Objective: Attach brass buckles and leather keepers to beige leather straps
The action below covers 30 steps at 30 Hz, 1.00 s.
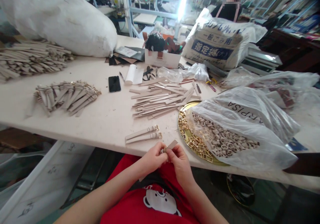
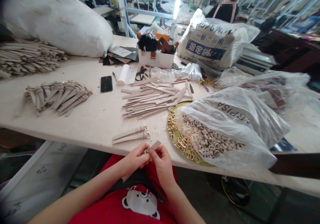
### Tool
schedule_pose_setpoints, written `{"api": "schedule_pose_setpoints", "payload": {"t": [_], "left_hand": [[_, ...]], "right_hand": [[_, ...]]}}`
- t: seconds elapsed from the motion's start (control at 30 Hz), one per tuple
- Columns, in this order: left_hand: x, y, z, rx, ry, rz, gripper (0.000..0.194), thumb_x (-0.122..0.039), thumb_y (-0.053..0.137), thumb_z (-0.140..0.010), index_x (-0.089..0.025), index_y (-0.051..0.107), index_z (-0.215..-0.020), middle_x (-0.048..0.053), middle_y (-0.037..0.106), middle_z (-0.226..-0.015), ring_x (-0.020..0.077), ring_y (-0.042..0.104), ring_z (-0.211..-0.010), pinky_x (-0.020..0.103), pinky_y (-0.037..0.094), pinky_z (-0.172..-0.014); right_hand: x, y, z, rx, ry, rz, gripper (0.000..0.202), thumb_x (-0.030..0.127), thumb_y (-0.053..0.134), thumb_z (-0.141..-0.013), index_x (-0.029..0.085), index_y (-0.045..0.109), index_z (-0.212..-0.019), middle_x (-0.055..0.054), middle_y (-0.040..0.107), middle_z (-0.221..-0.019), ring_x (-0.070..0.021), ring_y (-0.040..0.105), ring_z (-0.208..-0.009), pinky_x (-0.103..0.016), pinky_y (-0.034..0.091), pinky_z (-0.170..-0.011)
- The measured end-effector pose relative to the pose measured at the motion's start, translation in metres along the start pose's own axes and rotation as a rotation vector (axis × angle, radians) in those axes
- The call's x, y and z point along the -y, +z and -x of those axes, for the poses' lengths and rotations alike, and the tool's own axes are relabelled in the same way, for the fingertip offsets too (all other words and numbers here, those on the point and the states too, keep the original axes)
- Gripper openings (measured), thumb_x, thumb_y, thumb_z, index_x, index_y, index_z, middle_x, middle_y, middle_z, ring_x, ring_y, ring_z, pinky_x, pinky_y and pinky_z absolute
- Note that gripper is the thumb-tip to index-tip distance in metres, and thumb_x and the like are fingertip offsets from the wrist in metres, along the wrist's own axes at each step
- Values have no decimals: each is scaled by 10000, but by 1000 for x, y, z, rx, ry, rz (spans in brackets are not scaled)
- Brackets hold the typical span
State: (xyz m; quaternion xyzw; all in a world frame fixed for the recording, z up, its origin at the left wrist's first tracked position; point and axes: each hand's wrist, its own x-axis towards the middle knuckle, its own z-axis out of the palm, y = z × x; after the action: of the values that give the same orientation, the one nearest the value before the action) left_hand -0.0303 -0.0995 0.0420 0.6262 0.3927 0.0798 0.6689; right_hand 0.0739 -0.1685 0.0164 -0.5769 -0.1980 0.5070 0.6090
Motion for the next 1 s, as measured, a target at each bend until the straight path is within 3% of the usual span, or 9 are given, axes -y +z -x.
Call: {"api": "schedule_pose_setpoints", "payload": {"t": [0.07, 0.17, 0.37, 0.47, 0.77, 1.0], "left_hand": [[1, 0, 0, 52, -58, 120, 66, -245, 396, -772, -182, 378, -770, -71, 427, -545, 63, 367, -438, 188, 290, -434], [2, -3, 1, 92, -20, 152, 162, -325, 384, -808, -177, 376, -743, -65, 446, -550, 53, 368, -433, 185, 290, -435], [2, 0, 2, 43, -13, 173, 206, -361, 404, -805, -172, 394, -722, -68, 446, -515, 47, 346, -400, 187, 267, -412], [2, 3, 3, 22, -10, 217, 250, -409, 420, -794, -168, 411, -730, -71, 438, -499, 44, 328, -383, 185, 243, -395], [5, 5, 7, 33, -37, 187, 214, -371, 397, -802, -170, 423, -734, -72, 429, -485, 44, 305, -369, 174, 227, -369], [-3, 5, 7, 57, -3, 177, 171, -327, 404, -804, -176, 396, -723, -76, 419, -492, 40, 311, -379, 164, 228, -370]], "right_hand": [[1, 0, 2, -48, -72, 107, 200, 375, 633, -710, 196, 546, -699, 48, 517, -621, -106, 455, -590, -239, 379, -593], [7, -1, 1, -60, -86, 187, 232, 397, 599, -727, 197, 518, -641, 52, 455, -569, -103, 402, -549, -237, 357, -563], [6, -1, -5, 73, 187, -210, 209, 371, 596, -699, 208, 473, -658, 38, 460, -592, -109, 413, -523, -247, 380, -512], [2, -2, -4, 61, 234, -248, 202, 375, 604, -687, 208, 493, -660, 29, 480, -598, -108, 417, -520, -250, 391, -513], [7, -11, 2, 91, 60, 31, 184, 307, 661, -672, 186, 572, -778, 20, 598, -731, -124, 513, -691, -252, 404, -672], [3, -13, -1, 145, 120, -100, 144, 299, 635, -700, 194, 582, -784, 35, 577, -692, -106, 486, -623, -245, 389, -618]]}}
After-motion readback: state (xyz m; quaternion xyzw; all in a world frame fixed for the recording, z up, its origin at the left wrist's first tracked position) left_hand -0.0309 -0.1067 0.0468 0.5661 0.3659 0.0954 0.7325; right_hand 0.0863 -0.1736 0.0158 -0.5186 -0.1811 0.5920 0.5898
